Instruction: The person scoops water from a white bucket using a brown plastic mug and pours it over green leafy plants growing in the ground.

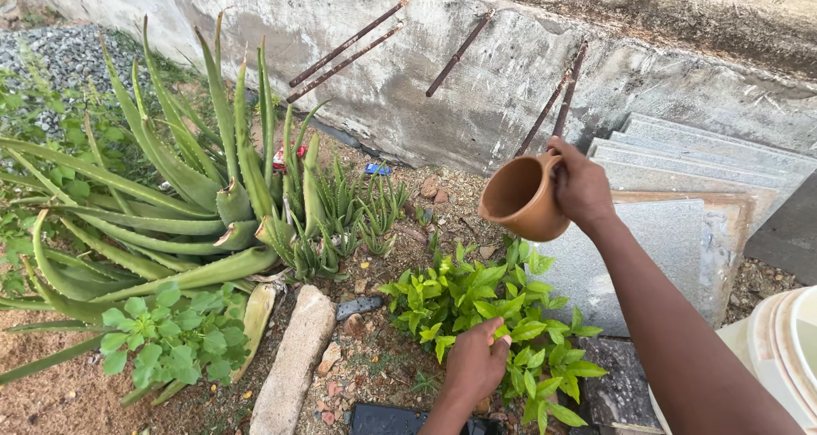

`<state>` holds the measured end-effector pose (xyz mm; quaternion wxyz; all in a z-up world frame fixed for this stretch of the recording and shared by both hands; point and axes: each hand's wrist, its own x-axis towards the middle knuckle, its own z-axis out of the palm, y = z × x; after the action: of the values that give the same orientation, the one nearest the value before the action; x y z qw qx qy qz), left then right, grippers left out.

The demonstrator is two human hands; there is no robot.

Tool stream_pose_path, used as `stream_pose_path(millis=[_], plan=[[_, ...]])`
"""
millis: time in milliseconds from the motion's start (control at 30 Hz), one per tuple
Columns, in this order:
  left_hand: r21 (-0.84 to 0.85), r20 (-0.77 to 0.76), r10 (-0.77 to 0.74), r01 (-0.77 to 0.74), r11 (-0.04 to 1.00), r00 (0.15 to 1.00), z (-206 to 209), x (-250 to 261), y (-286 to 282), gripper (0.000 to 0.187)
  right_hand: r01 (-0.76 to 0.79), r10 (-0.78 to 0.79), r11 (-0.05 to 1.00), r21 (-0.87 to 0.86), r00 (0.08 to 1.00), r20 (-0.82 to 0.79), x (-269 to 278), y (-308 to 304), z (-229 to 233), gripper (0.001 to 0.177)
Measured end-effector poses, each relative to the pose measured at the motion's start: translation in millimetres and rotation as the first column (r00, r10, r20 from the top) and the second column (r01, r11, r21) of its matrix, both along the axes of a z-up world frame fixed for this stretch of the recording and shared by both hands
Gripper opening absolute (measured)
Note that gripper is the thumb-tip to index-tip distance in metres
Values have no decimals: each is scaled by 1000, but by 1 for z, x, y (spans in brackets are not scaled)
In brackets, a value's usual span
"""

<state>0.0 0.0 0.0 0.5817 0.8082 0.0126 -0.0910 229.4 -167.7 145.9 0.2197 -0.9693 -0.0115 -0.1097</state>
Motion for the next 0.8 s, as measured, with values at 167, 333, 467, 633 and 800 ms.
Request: stream_pose_path(millis=[167, 333, 467, 633, 800], plan=[[-8, 32, 9, -9, 1000, 999, -7, 2, -3, 45, -199, 212, 977, -75, 935, 286, 8, -12, -21, 39], [-22, 63, 66, -64, 998, 996, 3, 2, 2, 46, -260, 320, 943, -208, 878, 355, 18, -20, -29, 43], [-70, 77, 167, -162, 984, 983, 21, 27, 10, 53, -246, 324, 936, -253, 885, 335, 25, -21, -33, 46], [175, 452, 86, -183, 967, 888, 44, 87, 17, 60, -224, 312, 932, -286, 897, 313, 23, -15, -37, 46], [341, 405, -99, -49, 939, 909, 72, 107, 16, 62, -180, 263, 939, -293, 924, 277, 22, -5, -38, 50]])
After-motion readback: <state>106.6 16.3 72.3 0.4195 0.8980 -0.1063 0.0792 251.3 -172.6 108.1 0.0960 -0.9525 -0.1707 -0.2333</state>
